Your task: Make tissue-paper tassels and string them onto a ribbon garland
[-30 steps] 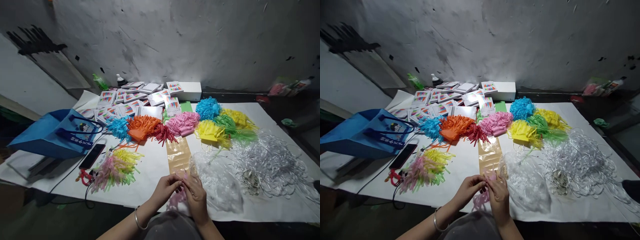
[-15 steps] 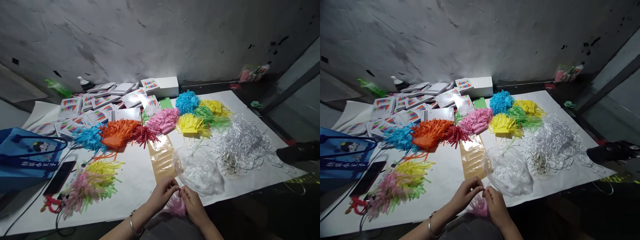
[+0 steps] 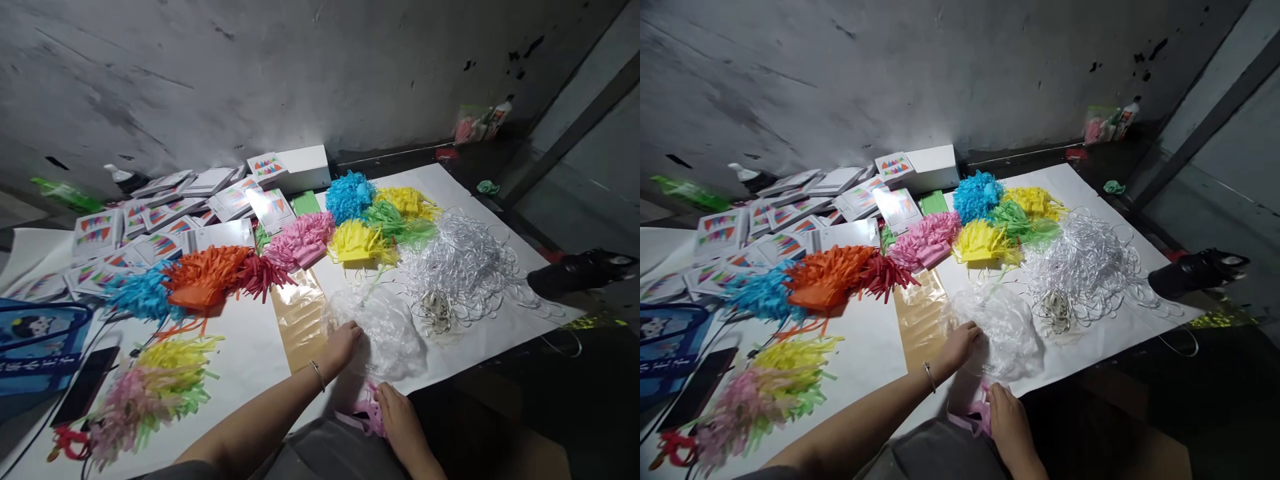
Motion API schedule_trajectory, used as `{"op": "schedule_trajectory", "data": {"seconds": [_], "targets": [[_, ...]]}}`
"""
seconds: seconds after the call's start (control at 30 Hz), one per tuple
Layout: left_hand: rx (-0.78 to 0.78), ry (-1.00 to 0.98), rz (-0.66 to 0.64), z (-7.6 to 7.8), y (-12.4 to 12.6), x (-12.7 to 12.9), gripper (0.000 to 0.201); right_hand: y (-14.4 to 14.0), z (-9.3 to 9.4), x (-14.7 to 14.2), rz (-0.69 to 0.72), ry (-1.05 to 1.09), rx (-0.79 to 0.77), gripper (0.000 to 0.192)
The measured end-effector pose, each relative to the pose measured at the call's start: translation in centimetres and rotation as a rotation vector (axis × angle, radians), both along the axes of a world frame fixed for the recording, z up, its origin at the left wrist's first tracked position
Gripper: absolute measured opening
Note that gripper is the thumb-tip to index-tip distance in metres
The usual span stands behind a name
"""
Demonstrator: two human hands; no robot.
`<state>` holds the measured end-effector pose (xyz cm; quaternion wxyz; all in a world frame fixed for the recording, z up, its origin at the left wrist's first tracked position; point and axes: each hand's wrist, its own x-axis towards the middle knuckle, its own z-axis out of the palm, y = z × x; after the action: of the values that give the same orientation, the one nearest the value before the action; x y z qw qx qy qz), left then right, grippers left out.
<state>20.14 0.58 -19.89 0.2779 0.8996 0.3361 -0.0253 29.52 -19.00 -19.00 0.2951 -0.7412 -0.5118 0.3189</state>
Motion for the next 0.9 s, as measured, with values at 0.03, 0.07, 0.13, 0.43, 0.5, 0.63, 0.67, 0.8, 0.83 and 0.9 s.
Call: {"op": "schedule_trajectory", "data": {"seconds": [0.03, 0.07, 0.13, 0.43, 0.5, 0.63, 0.67, 0.8, 0.83, 0.9], "targets": [[0.017, 0.004, -0.002, -0.1, -0.1, 0.0, 0.024, -0.1, -0.1, 0.1, 0.006, -0.004, 0.001, 0.032], [0.033, 0.001, 0.003, -0.2, -0.1, 0.0, 0.024, -0.1, -0.2, 0.2, 0.014, -0.004, 0.002, 0.032], [0.057, -0.006, 0.009, -0.2, 0.0, -0.3, 0.023, -0.2, -0.3, 0.5, 0.023, -0.01, 0.001, 0.031], [0.103, -0.017, 0.019, 0.3, 0.4, -1.9, 0.021, 0.4, -0.9, 0.8, 0.027, -0.007, -0.028, 0.033], [0.103, -0.021, 0.023, 0.4, 0.3, -2.2, 0.02, 0.5, -0.8, 0.7, 0.043, 0.005, -0.042, 0.033], [0.092, -0.038, 0.029, 0.4, 0.1, -2.4, 0.018, 0.6, -0.6, 0.5, 0.063, 0.032, -0.054, 0.032], [0.087, -0.043, 0.031, 0.4, 0.0, -2.5, 0.018, 0.6, -0.5, 0.5, 0.065, 0.036, -0.055, 0.032], [0.058, -0.074, 0.054, 0.3, 0.0, -2.6, 0.02, 0.7, -0.4, 0.6, 0.07, 0.051, -0.067, 0.033], [0.046, -0.086, 0.064, 0.3, 0.0, -2.6, 0.02, 0.8, -0.4, 0.6, 0.072, 0.053, -0.078, 0.033], [0.015, -0.114, 0.089, 0.2, 0.1, -2.7, 0.021, 0.8, -0.2, 0.7, 0.077, 0.054, -0.106, 0.033]]}}
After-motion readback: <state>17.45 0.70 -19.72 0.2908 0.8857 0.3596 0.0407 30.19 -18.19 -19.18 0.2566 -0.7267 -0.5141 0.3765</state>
